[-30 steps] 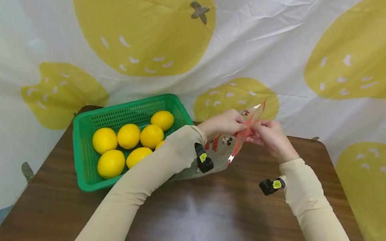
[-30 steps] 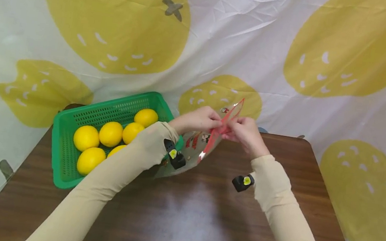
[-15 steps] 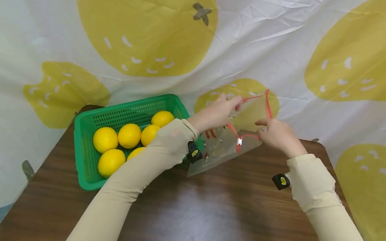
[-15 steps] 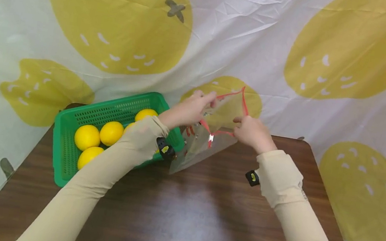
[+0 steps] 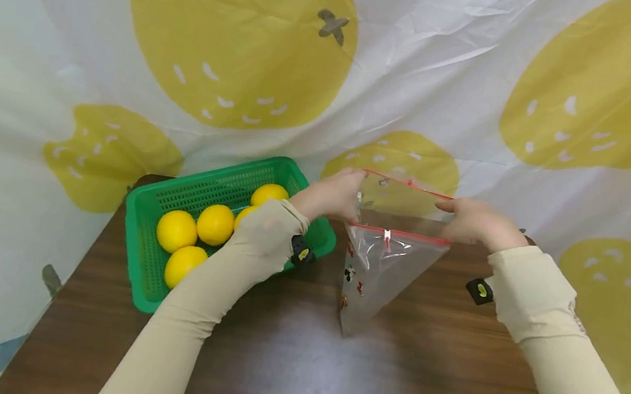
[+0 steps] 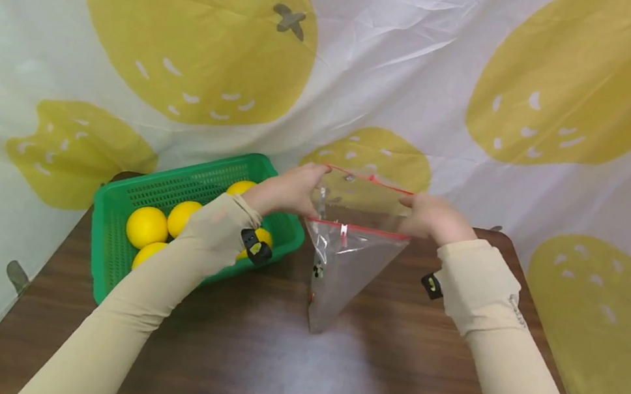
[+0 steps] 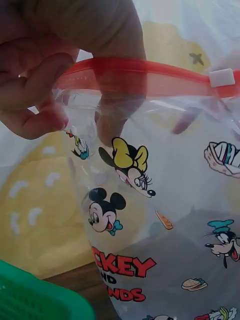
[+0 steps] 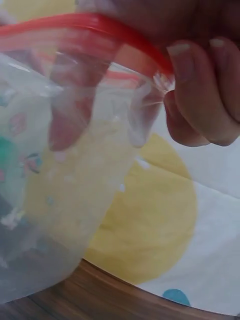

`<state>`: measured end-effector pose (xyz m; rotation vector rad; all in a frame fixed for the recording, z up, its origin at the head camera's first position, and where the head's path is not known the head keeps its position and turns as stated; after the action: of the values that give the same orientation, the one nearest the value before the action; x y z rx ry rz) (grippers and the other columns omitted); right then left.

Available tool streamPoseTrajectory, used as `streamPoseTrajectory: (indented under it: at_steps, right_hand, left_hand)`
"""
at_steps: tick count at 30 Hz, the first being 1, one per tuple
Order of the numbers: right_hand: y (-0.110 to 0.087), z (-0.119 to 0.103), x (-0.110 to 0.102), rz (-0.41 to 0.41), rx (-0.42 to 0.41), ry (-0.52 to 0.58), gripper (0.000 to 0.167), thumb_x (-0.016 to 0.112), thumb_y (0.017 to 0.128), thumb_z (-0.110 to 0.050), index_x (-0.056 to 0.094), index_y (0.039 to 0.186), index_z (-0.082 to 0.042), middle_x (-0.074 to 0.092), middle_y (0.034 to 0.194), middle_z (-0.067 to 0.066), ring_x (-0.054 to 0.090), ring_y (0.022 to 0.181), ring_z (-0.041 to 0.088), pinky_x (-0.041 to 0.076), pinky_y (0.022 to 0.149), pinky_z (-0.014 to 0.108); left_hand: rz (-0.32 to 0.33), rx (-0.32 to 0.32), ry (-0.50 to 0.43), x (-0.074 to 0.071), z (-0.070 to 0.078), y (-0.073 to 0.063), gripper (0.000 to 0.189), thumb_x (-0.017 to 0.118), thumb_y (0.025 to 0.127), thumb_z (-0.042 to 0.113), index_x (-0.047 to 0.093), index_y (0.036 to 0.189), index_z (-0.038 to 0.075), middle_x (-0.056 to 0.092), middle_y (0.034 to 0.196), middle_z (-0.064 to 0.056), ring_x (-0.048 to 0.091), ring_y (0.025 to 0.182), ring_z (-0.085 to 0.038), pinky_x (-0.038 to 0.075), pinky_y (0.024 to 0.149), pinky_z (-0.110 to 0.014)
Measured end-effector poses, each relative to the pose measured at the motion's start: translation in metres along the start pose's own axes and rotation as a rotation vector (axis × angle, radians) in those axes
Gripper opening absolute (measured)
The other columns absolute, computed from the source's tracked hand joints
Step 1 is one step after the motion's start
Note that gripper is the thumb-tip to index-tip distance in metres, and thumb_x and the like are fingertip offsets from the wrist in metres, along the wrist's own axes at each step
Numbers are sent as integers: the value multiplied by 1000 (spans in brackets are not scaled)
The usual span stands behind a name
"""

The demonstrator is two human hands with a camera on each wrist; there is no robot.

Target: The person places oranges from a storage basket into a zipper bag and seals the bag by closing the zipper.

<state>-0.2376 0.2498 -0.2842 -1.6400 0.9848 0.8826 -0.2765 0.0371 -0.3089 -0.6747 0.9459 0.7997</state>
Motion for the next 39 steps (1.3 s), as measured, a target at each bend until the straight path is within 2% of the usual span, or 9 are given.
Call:
streamPoseTrajectory:
  at_steps: [1,4,7,8,16,21,25,33,39]
  right_hand:
    - [-1,3,-1,6,-20,10,71,56,73,-10,33,139,-1,41,128,31,33,51,17,33,48,29]
    - [-8,10,-6,26,-95,97,63,57,80,-15,36,136,2,60,88,21,34,46,14,36,50,30]
    - [-19,13,-15,61,-163,178,52,57,86,-16,42,131,5,48,55,4,47,49,16,42,54,30]
    - [-23,13,-20,76,-164,208,49,57,86,-13,44,130,4,41,50,-1,41,44,12,38,49,27]
    - [-32,6,-29,293,-187,174,33,60,82,-6,59,114,2,57,67,6,58,51,16,43,51,25]
    - [-19,6,-5,238,-239,212,32,54,85,-7,57,115,3,60,77,8,58,56,11,47,55,24]
    - [-16,5,5,230,-250,278,38,50,87,-4,49,125,3,58,85,14,61,61,12,51,56,25]
    - [-5,4,21,287,-310,283,47,56,84,-3,42,128,0,61,87,19,62,62,14,48,55,27]
    - [6,2,33,274,-273,266,46,58,82,-6,48,126,0,63,84,15,62,63,13,46,55,26]
  left_hand:
    - [3,21,-18,2,1,0,94,75,70,13,17,143,-1,24,145,-16,28,131,-25,39,98,-29]
    - [33,83,-49,7,4,-3,95,76,70,16,17,142,-4,29,141,-18,33,127,-25,35,101,-30]
    - [58,136,-63,8,11,-9,94,75,72,20,16,141,-5,36,135,-17,41,120,-24,37,100,-30]
    - [64,143,-72,7,14,-12,93,74,73,22,16,142,-4,36,135,-17,42,119,-24,38,99,-31]
    - [110,180,-211,27,21,-13,70,68,79,32,33,129,-2,43,126,-16,46,112,-24,40,94,-32]
    - [53,158,-222,52,13,-10,59,68,80,30,37,121,-1,45,115,-13,48,97,-19,41,88,-27]
    - [43,158,-221,61,9,-10,60,66,82,29,36,124,-1,45,122,-14,47,107,-20,40,94,-29]
    - [-4,168,-367,68,-5,-16,72,52,92,31,8,140,0,50,105,-18,53,92,-23,42,87,-31]
    - [-50,71,-401,59,-36,-31,70,46,93,36,7,141,2,38,134,-19,43,121,-28,36,100,-38]
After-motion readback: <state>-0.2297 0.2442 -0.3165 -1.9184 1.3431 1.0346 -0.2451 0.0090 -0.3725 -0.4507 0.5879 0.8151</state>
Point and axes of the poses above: each hand's wrist, its own y-axis towards the middle knuckle, its own x-axis out of the palm, z = x × y, the point moved 2 cm from there along y, towards the middle knuckle
